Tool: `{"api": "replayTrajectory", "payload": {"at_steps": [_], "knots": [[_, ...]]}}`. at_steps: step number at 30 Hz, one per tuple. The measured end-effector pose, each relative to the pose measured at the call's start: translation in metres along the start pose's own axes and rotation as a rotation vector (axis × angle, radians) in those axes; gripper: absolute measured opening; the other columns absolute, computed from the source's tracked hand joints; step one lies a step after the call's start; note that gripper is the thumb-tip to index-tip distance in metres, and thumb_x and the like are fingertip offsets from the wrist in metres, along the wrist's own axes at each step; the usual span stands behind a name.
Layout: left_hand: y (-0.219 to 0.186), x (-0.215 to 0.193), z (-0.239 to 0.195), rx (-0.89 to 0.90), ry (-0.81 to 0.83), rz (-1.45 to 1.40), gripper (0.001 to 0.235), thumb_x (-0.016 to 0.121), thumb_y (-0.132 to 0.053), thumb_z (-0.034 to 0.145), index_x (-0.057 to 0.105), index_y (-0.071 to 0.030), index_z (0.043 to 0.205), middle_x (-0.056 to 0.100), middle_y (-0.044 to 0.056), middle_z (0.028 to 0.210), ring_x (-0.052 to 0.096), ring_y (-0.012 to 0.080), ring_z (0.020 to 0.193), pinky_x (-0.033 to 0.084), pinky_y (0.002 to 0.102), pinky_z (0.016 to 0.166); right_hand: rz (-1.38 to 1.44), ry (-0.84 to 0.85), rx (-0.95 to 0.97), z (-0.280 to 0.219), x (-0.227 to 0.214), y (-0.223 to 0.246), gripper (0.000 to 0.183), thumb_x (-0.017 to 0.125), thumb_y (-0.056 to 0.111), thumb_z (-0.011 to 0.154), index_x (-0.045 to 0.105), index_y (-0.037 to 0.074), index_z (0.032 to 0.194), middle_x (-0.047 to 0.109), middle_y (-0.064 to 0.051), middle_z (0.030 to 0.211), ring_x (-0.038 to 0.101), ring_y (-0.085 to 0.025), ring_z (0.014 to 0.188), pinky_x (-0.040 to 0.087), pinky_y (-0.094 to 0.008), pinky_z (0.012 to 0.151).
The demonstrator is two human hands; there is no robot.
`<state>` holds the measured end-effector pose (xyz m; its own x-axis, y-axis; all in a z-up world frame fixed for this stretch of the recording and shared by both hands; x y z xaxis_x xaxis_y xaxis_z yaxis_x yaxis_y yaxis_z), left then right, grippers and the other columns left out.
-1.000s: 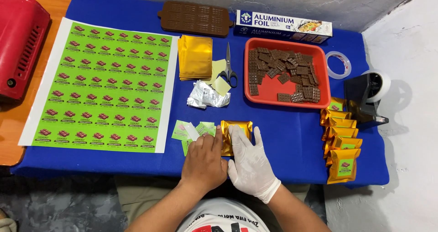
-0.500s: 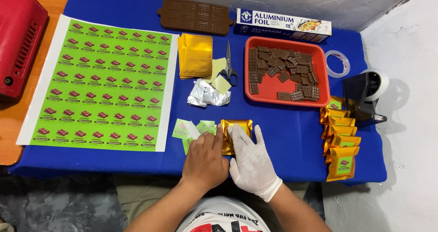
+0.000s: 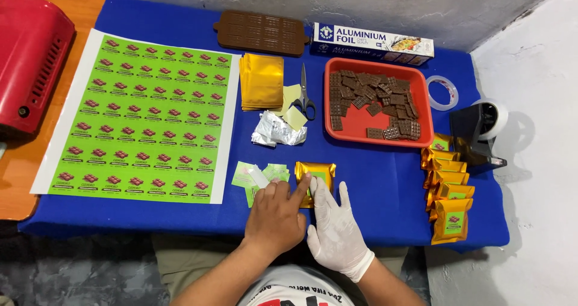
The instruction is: The person is labeling gold-wrapped chocolate bars by peeling stickers from a sheet and applying them to the packaging.
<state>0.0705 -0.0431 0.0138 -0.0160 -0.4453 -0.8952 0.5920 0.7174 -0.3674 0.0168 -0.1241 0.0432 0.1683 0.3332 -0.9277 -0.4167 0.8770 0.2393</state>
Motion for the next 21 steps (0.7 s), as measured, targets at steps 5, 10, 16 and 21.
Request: {"api": "replayTrajectory", "payload": {"at_steps": [5, 10, 16, 21], "knots": [[-0.003, -0.005, 0.002, 0.027, -0.011, -0.009, 0.076, 0.061, -0.023, 0.077, 0.051, -0.018, 0.151, 0.061, 0.016, 0.103, 0.059, 0.0433, 0.104, 0.050, 0.051, 0.081, 0.085, -0.020, -0.018, 0.001, -0.004, -0.001, 0.081, 0.038, 0.019, 0.095, 0.000, -0.011, 0.159, 0.029, -0.030, 0.165, 0.036, -0.044, 0.153, 0.017, -0.067, 0.126], [-0.001, 0.000, 0.003, 0.027, 0.057, -0.020, 0.074, 0.060, -0.026, 0.082, 0.049, -0.013, 0.154, 0.062, 0.016, 0.105, 0.057, 0.0430, 0.111, 0.049, 0.052, 0.084, 0.187, -0.040, 0.043, 0.009, -0.015, -0.004, 0.076, 0.026, 0.034, 0.108, -0.005, -0.015, 0.156, 0.026, -0.029, 0.167, 0.030, -0.043, 0.156, 0.014, -0.061, 0.128], [-0.002, 0.003, 0.005, 0.023, 0.109, -0.008, 0.073, 0.059, -0.029, 0.083, 0.048, -0.013, 0.154, 0.061, 0.015, 0.105, 0.057, 0.0382, 0.105, 0.048, 0.051, 0.085, 0.054, 0.025, 0.080, 0.013, -0.007, -0.014, 0.088, 0.046, 0.011, 0.086, 0.003, -0.012, 0.159, 0.033, -0.026, 0.165, 0.037, -0.042, 0.151, 0.019, -0.062, 0.125], [-0.006, -0.006, 0.008, 0.029, -0.011, 0.035, 0.075, 0.064, -0.028, 0.073, 0.055, -0.012, 0.146, 0.061, 0.014, 0.100, 0.057, 0.0366, 0.093, 0.047, 0.048, 0.075, 0.146, 0.012, 0.146, 0.011, -0.015, -0.024, 0.076, 0.025, 0.041, 0.108, 0.004, -0.011, 0.159, 0.028, -0.026, 0.167, 0.025, -0.040, 0.157, 0.015, -0.055, 0.129]]}}
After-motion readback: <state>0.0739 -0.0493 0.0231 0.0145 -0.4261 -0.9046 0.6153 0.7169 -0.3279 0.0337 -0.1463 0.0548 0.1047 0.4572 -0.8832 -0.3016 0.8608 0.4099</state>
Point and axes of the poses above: each hand's wrist, its own z-axis towards the middle knuckle, its own x-axis out of the palm, y = z × x, the point moved 9 cm from there along z, towards the middle knuckle
